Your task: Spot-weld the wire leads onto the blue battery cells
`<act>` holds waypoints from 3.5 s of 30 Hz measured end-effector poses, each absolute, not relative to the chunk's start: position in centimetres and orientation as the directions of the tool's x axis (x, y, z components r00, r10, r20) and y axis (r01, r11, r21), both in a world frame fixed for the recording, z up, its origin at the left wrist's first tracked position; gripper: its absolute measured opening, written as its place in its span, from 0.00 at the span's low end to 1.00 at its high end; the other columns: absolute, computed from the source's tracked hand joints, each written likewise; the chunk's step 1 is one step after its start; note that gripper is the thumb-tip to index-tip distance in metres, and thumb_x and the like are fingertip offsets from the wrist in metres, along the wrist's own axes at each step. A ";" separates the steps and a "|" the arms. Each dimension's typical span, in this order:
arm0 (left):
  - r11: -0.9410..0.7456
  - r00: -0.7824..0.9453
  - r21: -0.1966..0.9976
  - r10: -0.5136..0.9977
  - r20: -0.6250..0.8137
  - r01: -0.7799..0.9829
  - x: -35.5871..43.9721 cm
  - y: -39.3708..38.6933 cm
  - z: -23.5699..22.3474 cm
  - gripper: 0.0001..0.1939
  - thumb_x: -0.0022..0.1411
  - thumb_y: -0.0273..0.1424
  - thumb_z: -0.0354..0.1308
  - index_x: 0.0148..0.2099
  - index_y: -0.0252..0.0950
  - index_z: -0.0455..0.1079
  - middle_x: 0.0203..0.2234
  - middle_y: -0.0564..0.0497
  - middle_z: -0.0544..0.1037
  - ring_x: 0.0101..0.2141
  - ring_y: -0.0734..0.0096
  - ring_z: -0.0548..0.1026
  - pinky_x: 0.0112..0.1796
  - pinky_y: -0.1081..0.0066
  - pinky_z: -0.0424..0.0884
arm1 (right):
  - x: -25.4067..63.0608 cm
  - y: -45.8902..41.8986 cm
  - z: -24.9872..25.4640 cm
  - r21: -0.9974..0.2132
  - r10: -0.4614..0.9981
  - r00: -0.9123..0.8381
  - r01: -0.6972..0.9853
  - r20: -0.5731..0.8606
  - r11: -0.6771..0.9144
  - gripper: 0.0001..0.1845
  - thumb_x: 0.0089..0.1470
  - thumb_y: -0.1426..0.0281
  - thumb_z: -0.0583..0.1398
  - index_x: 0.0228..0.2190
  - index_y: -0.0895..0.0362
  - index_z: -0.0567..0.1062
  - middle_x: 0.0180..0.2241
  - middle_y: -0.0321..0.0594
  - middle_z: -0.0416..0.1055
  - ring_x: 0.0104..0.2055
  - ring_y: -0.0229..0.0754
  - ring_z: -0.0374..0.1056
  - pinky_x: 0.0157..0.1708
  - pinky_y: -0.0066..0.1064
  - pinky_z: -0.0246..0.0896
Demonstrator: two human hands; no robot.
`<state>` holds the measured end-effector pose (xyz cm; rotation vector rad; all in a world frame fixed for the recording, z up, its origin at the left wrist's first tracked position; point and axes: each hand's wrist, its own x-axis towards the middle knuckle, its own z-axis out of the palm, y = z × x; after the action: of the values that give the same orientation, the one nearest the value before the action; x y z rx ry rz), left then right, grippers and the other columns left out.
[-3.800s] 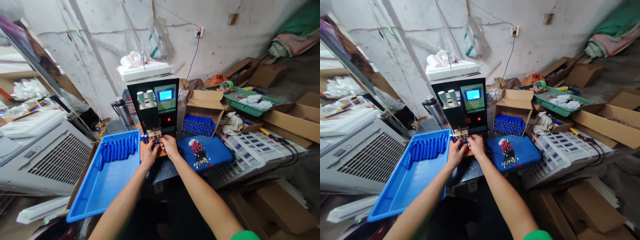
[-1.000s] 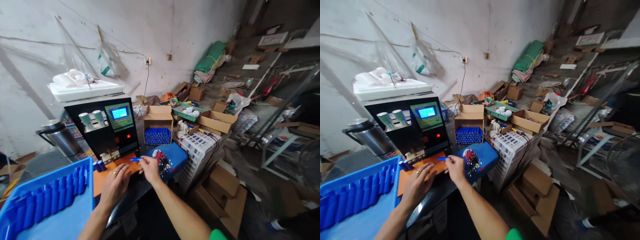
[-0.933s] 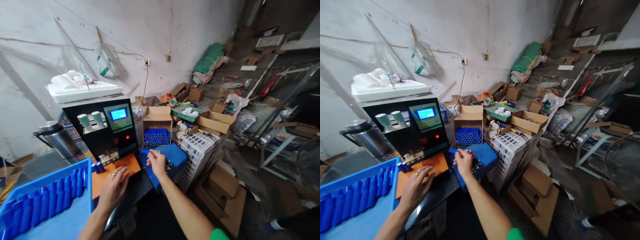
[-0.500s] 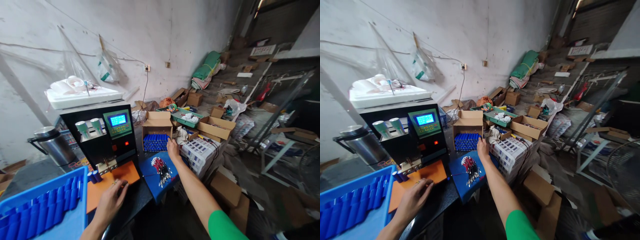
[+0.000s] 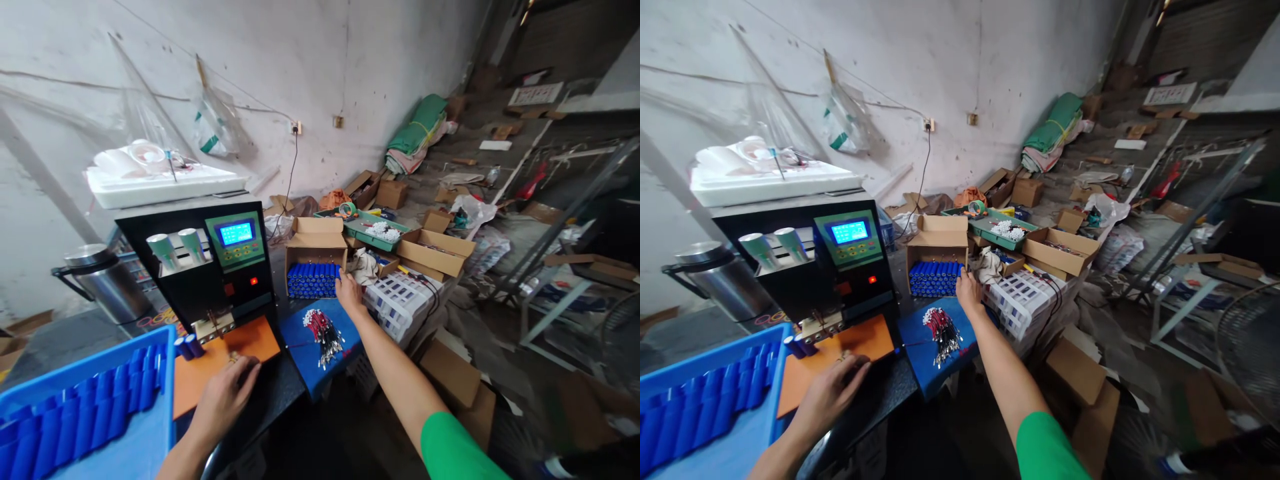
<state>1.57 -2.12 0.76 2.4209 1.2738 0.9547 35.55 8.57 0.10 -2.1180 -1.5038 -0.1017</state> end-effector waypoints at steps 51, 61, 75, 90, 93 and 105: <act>-0.392 0.210 0.786 0.920 0.331 0.478 2.6 -2.8 0.5 0.14 0.60 0.40 0.55 0.37 0.36 0.74 0.31 0.50 0.80 0.34 0.67 0.76 0.35 0.71 0.70 | 25.8 0.3 0.4 -0.944 0.979 0.034 0.276 0.200 0.183 0.09 0.50 0.65 0.61 0.24 0.57 0.74 0.19 0.33 0.65 0.22 0.35 0.61 0.22 0.25 0.54; -0.243 0.230 0.948 0.953 0.195 0.207 3.4 -3.8 1.6 0.19 0.55 0.43 0.60 0.43 0.34 0.75 0.37 0.46 0.81 0.28 0.70 0.74 0.32 0.69 0.73 | 23.1 -1.2 4.0 -0.804 0.971 -0.215 -0.593 0.104 -0.045 0.12 0.44 0.66 0.67 0.25 0.58 0.69 0.22 0.30 0.59 0.17 0.26 0.46 0.13 0.19 0.34; -0.286 0.240 0.938 0.941 0.237 0.195 3.3 -4.3 1.6 0.15 0.57 0.39 0.58 0.37 0.32 0.75 0.28 0.49 0.78 0.25 0.74 0.71 0.28 0.73 0.69 | 18.1 -1.5 2.3 -0.724 0.964 -0.256 -0.679 0.077 -0.123 0.11 0.46 0.67 0.67 0.25 0.58 0.70 0.23 0.30 0.59 0.17 0.26 0.48 0.13 0.18 0.38; -0.262 0.133 0.927 0.963 0.234 0.267 2.7 -3.8 0.9 0.14 0.57 0.39 0.58 0.34 0.33 0.75 0.24 0.52 0.76 0.24 0.74 0.69 0.27 0.74 0.66 | 18.1 -1.3 1.4 -0.894 0.979 -0.164 -0.446 0.118 0.033 0.15 0.48 0.58 0.65 0.29 0.57 0.73 0.24 0.33 0.64 0.22 0.32 0.57 0.18 0.23 0.49; -0.289 0.130 0.892 0.957 0.259 0.349 2.5 -3.7 0.6 0.13 0.57 0.38 0.57 0.35 0.33 0.76 0.26 0.51 0.77 0.27 0.72 0.71 0.30 0.73 0.67 | 18.4 -1.5 1.0 -0.961 0.940 -0.218 -0.141 0.263 0.236 0.11 0.48 0.61 0.65 0.28 0.57 0.75 0.26 0.35 0.69 0.27 0.35 0.63 0.27 0.26 0.58; -0.324 -0.028 0.730 0.905 0.425 0.602 1.5 -5.3 2.0 0.13 0.58 0.34 0.50 0.22 0.37 0.61 0.16 0.56 0.63 0.21 0.75 0.61 0.26 0.72 0.59 | 17.7 -1.5 -0.6 -0.975 0.978 -0.078 -0.133 0.191 0.180 0.10 0.42 0.62 0.65 0.24 0.56 0.73 0.20 0.34 0.67 0.22 0.37 0.61 0.23 0.30 0.57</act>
<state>1.53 -5.28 2.03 1.9253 1.5845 1.2853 17.72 -1.53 -0.57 -0.9356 -1.2641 1.1912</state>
